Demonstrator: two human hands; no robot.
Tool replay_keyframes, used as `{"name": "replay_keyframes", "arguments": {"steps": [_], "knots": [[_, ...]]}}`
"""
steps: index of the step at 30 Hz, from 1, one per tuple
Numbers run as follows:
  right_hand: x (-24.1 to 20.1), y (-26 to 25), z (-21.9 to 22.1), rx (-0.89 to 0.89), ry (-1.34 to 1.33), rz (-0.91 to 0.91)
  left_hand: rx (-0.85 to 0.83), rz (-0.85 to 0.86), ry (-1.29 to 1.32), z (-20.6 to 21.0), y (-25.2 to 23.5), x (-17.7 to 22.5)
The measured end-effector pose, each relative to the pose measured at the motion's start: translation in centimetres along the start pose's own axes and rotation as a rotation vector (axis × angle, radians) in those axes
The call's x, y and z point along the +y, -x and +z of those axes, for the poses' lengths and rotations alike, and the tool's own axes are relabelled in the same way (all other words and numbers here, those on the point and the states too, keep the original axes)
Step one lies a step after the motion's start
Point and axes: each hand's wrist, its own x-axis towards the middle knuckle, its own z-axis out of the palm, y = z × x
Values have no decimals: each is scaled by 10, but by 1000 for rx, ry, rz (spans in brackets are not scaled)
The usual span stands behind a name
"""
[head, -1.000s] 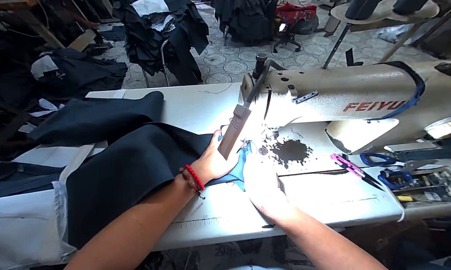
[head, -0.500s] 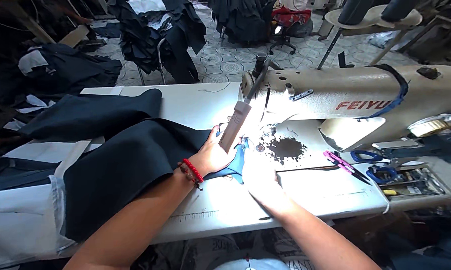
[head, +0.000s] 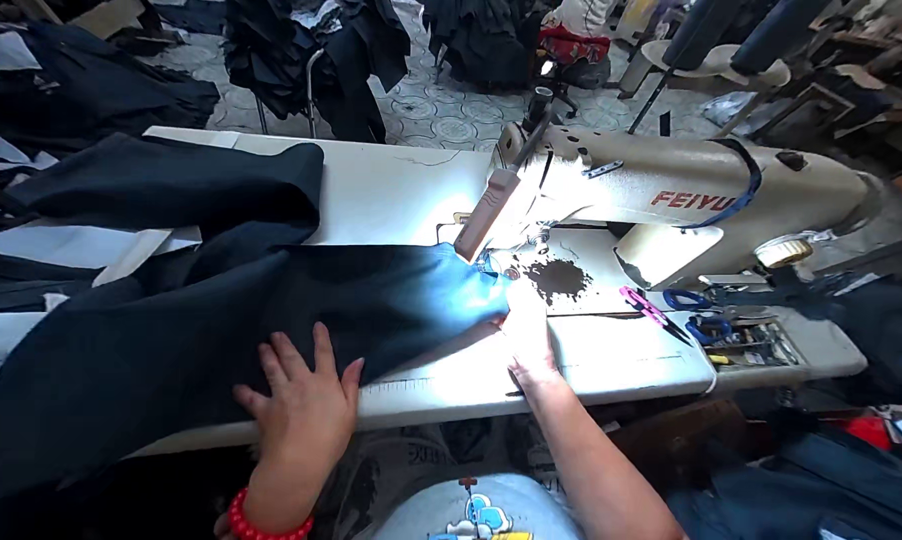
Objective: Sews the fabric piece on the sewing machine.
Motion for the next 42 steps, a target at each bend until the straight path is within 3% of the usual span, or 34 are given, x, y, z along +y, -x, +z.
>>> {"name": "replay_keyframes", "arguments": {"steps": [6,12,18,22,24,26,30,35,38,42], "knots": [[-8,9,-17,-17,661,-292,73,28,3,4,28,-6],[-31,19,-24,-160,1046,-178,91,45,16,6,31,-11],[-43,30,-22,-159,1261,-129,41,58,43,2,18,-21],[-43,30,-17,-258,1432,-139,0,59,43,-1,7,-26],[-48,27,-17,-280,1416,-130,-21,91,71,-7,2,-23],[-49,23,-21,-269,1351,-165,65,241,122,-12,-3,-7],[-38,15,-31,-205,1118,-331,259,674,240,4,-12,73],[-22,13,-37,-132,816,-423,430,926,288,39,-55,152],[-20,10,-43,-138,775,-418,318,975,256,38,-65,158],[-11,13,-34,-165,870,-359,265,984,201,41,-63,128]]}}
